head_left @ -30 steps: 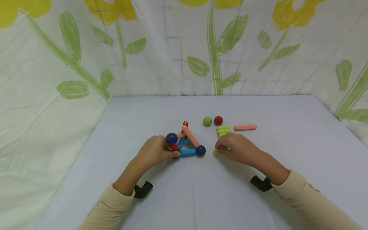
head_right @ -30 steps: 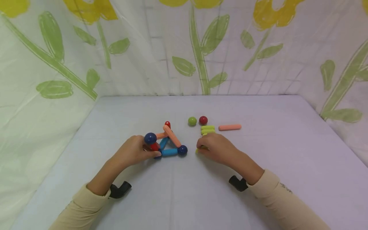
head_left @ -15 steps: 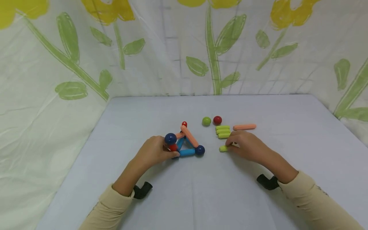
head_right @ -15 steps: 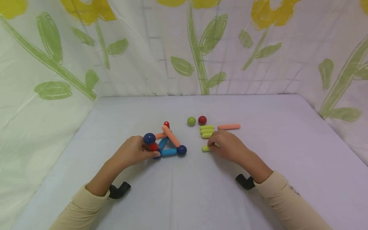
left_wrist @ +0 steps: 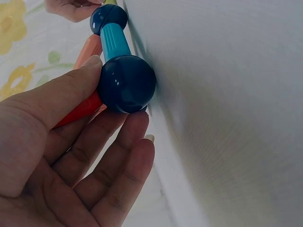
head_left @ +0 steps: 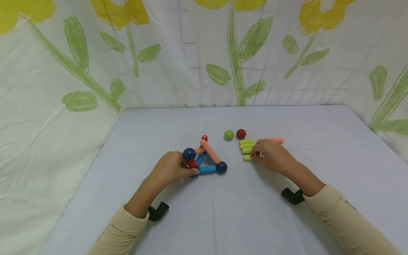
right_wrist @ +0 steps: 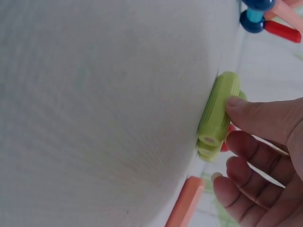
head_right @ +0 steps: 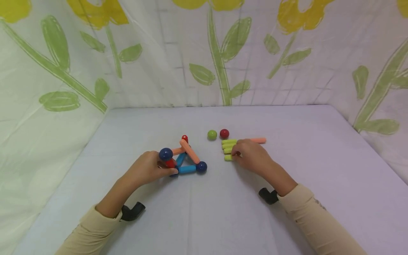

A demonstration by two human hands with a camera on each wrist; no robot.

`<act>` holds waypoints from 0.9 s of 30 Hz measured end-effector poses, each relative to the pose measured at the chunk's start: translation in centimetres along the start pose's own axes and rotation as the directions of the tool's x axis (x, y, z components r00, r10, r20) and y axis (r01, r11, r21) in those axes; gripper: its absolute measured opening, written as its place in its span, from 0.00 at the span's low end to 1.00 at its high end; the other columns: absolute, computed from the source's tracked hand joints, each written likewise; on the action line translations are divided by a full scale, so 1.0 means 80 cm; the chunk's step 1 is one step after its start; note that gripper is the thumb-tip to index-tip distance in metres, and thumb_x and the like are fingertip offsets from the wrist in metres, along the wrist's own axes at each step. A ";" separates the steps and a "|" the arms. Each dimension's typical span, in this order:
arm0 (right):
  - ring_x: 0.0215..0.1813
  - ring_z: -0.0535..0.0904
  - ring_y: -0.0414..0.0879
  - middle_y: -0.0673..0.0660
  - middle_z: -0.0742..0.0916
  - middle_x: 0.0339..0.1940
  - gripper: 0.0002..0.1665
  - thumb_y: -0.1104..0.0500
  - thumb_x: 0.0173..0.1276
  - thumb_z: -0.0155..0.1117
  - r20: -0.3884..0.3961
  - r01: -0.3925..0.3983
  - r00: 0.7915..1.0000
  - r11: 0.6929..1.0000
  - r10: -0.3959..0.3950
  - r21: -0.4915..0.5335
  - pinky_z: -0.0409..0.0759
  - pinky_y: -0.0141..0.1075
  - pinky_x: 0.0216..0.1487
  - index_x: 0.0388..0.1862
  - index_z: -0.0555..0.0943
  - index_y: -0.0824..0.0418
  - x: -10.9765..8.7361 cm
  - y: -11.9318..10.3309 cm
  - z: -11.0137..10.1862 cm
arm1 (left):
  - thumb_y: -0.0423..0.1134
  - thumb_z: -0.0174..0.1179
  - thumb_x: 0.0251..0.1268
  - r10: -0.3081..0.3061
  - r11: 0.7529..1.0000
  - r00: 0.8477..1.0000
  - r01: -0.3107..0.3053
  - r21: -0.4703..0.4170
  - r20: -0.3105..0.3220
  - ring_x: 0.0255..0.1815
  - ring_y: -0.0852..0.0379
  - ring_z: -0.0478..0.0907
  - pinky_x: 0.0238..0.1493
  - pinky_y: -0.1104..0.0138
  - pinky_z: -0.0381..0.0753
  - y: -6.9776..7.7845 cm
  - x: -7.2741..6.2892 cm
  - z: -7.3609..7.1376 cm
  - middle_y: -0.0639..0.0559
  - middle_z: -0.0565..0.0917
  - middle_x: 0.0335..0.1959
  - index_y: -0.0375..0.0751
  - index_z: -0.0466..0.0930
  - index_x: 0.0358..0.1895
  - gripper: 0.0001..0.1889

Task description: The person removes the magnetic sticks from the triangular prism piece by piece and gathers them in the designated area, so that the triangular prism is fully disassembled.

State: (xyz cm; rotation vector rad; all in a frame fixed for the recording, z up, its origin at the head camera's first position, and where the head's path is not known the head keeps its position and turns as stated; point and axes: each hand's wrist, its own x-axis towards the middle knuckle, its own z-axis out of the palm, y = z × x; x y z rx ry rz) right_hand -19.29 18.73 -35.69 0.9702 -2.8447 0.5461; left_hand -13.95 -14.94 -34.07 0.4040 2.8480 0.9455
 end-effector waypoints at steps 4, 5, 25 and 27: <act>0.34 0.79 0.45 0.50 0.84 0.30 0.07 0.69 0.58 0.76 -0.002 -0.013 1.000 1.000 0.013 -0.012 0.80 0.39 0.38 0.33 0.89 0.61 0.002 0.004 0.002 | 0.44 0.77 0.54 0.003 1.000 1.000 -0.003 -0.003 -0.001 0.16 0.60 0.75 0.20 0.65 0.76 0.000 0.000 0.000 0.53 0.84 0.22 0.38 0.85 0.29 0.14; 0.35 0.79 0.45 0.50 0.84 0.31 0.07 0.69 0.58 0.76 -0.001 -0.017 1.000 1.000 0.017 -0.011 0.81 0.40 0.38 0.34 0.89 0.61 0.003 0.005 0.002 | 0.44 0.77 0.54 0.002 1.000 1.000 -0.002 -0.004 -0.001 0.16 0.60 0.76 0.20 0.65 0.76 0.000 0.001 0.000 0.53 0.84 0.22 0.38 0.85 0.29 0.14; 0.34 0.76 0.43 0.46 0.82 0.31 0.05 0.62 0.65 0.73 0.017 -0.015 1.000 0.990 0.013 0.138 0.78 0.37 0.35 0.39 0.88 0.60 0.025 -0.030 0.005 | 0.44 0.77 0.55 -0.005 1.000 1.000 0.005 0.011 0.002 0.17 0.60 0.76 0.21 0.66 0.76 0.001 0.001 0.000 0.53 0.84 0.22 0.37 0.85 0.29 0.14; 0.33 0.76 0.42 0.46 0.83 0.31 0.07 0.60 0.66 0.72 0.026 0.019 0.999 0.981 -0.024 0.191 0.77 0.36 0.34 0.41 0.88 0.61 0.034 -0.044 0.009 | 0.44 0.77 0.55 -0.005 1.000 1.000 0.005 0.012 0.001 0.17 0.59 0.76 0.21 0.66 0.76 0.001 0.001 0.000 0.53 0.84 0.22 0.37 0.85 0.29 0.14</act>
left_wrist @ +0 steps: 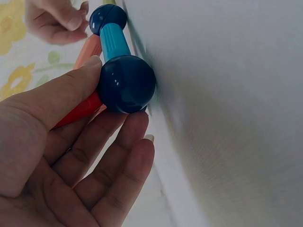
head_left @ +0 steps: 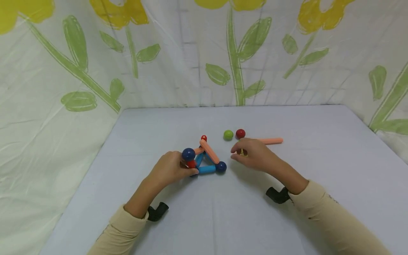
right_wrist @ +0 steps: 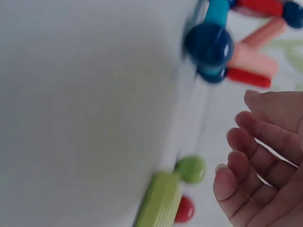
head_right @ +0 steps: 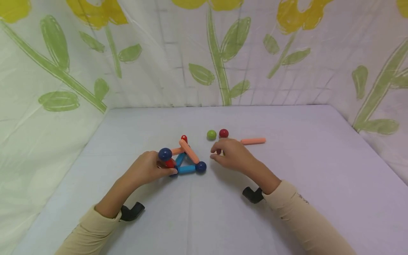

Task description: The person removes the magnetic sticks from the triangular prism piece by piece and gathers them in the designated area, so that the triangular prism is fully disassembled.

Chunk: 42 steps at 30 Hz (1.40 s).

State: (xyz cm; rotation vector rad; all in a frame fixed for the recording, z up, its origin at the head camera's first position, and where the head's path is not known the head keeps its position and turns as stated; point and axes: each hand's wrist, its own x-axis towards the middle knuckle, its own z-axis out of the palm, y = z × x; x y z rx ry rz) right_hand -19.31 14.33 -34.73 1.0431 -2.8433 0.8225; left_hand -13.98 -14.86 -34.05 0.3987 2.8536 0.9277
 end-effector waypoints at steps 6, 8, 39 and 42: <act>0.31 0.75 0.42 0.48 0.86 0.36 0.16 0.54 0.66 0.73 0.025 -0.011 1.000 0.997 0.009 0.073 0.77 0.34 0.31 0.50 0.86 0.60 0.028 -0.040 0.022 | 0.44 0.77 0.54 0.019 1.000 1.000 -0.019 0.002 -0.011 0.20 0.60 0.76 0.24 0.66 0.76 -0.002 0.000 0.000 0.54 0.84 0.23 0.37 0.86 0.31 0.14; 0.32 0.77 0.42 0.49 0.87 0.38 0.19 0.53 0.65 0.75 0.011 -0.029 1.000 0.995 0.028 0.093 0.77 0.33 0.29 0.53 0.85 0.58 0.035 -0.049 0.029 | 0.44 0.77 0.54 0.023 1.000 1.000 -0.023 0.002 -0.015 0.22 0.60 0.76 0.26 0.66 0.76 -0.003 0.000 0.001 0.54 0.84 0.23 0.37 0.85 0.31 0.14; 0.36 0.75 0.39 0.45 0.85 0.36 0.10 0.66 0.64 0.72 0.050 0.116 0.992 0.993 -0.118 0.033 0.80 0.34 0.38 0.44 0.88 0.58 -0.037 0.005 0.004 | 0.44 0.77 0.55 0.008 0.999 1.000 -0.007 -0.032 0.012 0.20 0.59 0.77 0.23 0.66 0.78 -0.003 0.002 -0.002 0.52 0.85 0.24 0.37 0.86 0.31 0.13; 0.35 0.76 0.38 0.45 0.85 0.35 0.08 0.66 0.64 0.73 0.055 0.127 0.990 0.992 -0.126 -0.002 0.80 0.34 0.37 0.42 0.88 0.58 -0.037 0.005 0.005 | 0.43 0.77 0.55 0.013 0.999 1.000 -0.013 -0.031 0.010 0.20 0.59 0.77 0.24 0.66 0.78 -0.003 0.001 -0.001 0.53 0.85 0.24 0.37 0.86 0.31 0.13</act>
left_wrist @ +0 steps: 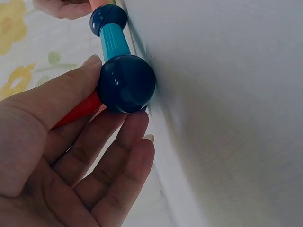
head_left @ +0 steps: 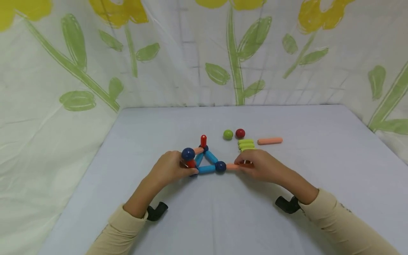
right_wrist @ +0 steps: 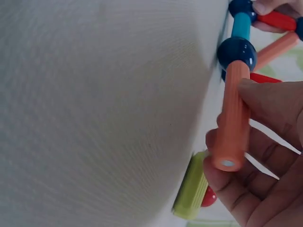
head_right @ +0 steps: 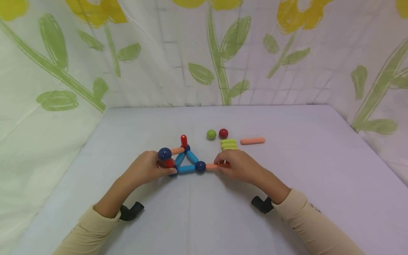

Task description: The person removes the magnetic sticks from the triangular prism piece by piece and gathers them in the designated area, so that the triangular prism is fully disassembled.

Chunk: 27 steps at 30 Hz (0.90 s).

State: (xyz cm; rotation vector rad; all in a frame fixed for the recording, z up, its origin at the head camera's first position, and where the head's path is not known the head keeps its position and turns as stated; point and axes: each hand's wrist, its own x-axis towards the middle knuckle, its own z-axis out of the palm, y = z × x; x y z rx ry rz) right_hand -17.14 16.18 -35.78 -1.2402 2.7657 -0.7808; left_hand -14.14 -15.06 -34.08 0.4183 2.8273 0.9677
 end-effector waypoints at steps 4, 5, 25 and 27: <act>0.34 0.76 0.38 0.44 0.84 0.32 0.06 0.65 0.63 0.74 0.015 -0.001 1.000 0.999 0.001 -0.041 0.79 0.33 0.37 0.38 0.89 0.57 0.002 -0.002 0.000 | 0.43 0.77 0.55 0.008 1.000 1.000 -0.008 0.003 -0.004 0.21 0.60 0.78 0.25 0.66 0.78 0.001 -0.001 -0.001 0.52 0.86 0.24 0.37 0.86 0.31 0.13; 0.35 0.77 0.39 0.44 0.83 0.32 0.06 0.65 0.63 0.74 0.013 -0.001 1.000 0.999 0.001 -0.047 0.79 0.33 0.37 0.37 0.89 0.57 0.002 -0.003 0.000 | 0.43 0.77 0.55 0.008 1.000 1.000 -0.008 0.002 -0.004 0.21 0.59 0.78 0.25 0.66 0.78 0.001 -0.001 -0.001 0.52 0.86 0.24 0.37 0.86 0.31 0.13; 0.28 0.72 0.36 0.41 0.79 0.23 0.05 0.63 0.59 0.78 0.019 -0.092 0.995 0.993 0.093 -0.072 0.75 0.30 0.29 0.27 0.89 0.56 0.015 -0.019 0.008 | 0.43 0.77 0.55 0.007 1.000 1.000 -0.007 0.010 -0.008 0.20 0.59 0.77 0.24 0.66 0.77 0.000 -0.001 0.001 0.54 0.85 0.23 0.37 0.86 0.31 0.13; 0.27 0.72 0.36 0.41 0.78 0.22 0.06 0.63 0.60 0.76 0.043 -0.120 0.992 0.991 0.123 -0.065 0.74 0.30 0.28 0.26 0.88 0.55 0.013 -0.018 0.006 | 0.43 0.77 0.55 0.006 1.000 1.000 -0.006 0.010 -0.009 0.21 0.59 0.77 0.25 0.66 0.78 -0.001 -0.001 0.002 0.54 0.85 0.24 0.37 0.87 0.32 0.13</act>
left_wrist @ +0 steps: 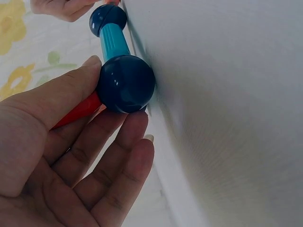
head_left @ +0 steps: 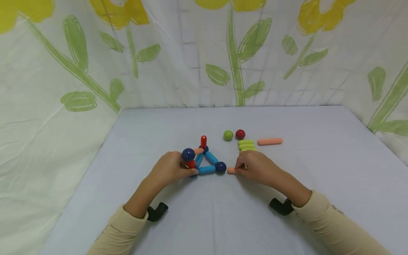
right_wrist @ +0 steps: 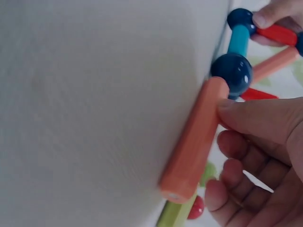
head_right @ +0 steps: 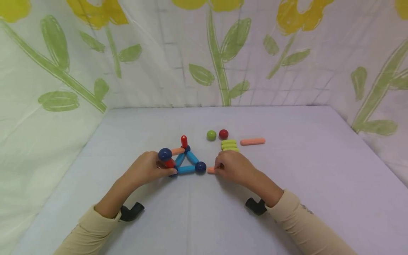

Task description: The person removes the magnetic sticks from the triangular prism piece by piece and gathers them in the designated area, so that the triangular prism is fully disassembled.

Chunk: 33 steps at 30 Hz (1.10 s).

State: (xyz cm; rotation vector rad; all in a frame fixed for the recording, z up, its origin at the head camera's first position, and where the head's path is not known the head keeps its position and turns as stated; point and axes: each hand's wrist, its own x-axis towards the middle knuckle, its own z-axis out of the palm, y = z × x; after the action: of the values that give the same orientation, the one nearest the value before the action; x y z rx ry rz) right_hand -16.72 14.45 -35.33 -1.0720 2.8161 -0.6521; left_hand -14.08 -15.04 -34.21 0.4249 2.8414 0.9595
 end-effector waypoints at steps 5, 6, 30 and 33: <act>0.27 0.72 0.38 0.43 0.79 0.23 0.08 0.61 0.63 0.75 0.081 -0.100 0.992 0.994 0.096 0.038 0.74 0.33 0.28 0.25 0.86 0.53 -0.009 0.006 -0.014 | 0.43 0.77 0.54 -0.006 1.000 1.000 0.006 0.001 -0.003 0.19 0.59 0.76 0.24 0.66 0.77 0.000 -0.001 0.000 0.53 0.85 0.23 0.37 0.86 0.32 0.13; 0.27 0.73 0.38 0.43 0.80 0.23 0.08 0.60 0.63 0.75 0.094 -0.117 0.989 0.992 0.113 0.040 0.74 0.33 0.28 0.25 0.86 0.53 -0.011 0.009 -0.017 | 0.43 0.77 0.55 -0.003 1.000 1.000 0.003 0.000 -0.004 0.19 0.59 0.76 0.23 0.66 0.77 0.000 -0.001 0.000 0.53 0.85 0.23 0.37 0.86 0.32 0.13; 0.21 0.68 0.42 0.58 0.88 0.47 0.14 0.58 0.71 0.66 0.127 -0.251 0.955 0.959 0.267 -0.132 0.67 0.36 0.25 0.24 0.87 0.57 -0.041 0.084 -0.069 | 0.43 0.77 0.55 -0.014 1.000 1.000 0.014 -0.002 0.003 0.19 0.59 0.77 0.23 0.66 0.78 0.001 0.000 0.000 0.53 0.85 0.23 0.36 0.85 0.32 0.14; 0.21 0.65 0.42 0.60 0.83 0.62 0.11 0.58 0.70 0.68 0.083 -0.229 0.966 0.957 0.246 -0.178 0.65 0.35 0.24 0.28 0.88 0.59 -0.037 0.090 -0.069 | 0.44 0.77 0.55 -0.029 1.000 1.000 0.029 0.001 0.005 0.19 0.58 0.76 0.23 0.66 0.77 0.002 0.000 0.000 0.53 0.84 0.23 0.36 0.85 0.31 0.14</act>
State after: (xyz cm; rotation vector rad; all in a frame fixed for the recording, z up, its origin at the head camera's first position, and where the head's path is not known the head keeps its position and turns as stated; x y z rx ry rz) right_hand -20.09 23.19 -33.52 -0.7419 2.8836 -0.3324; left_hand -14.05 -14.95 -34.11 0.3838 2.8357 0.9511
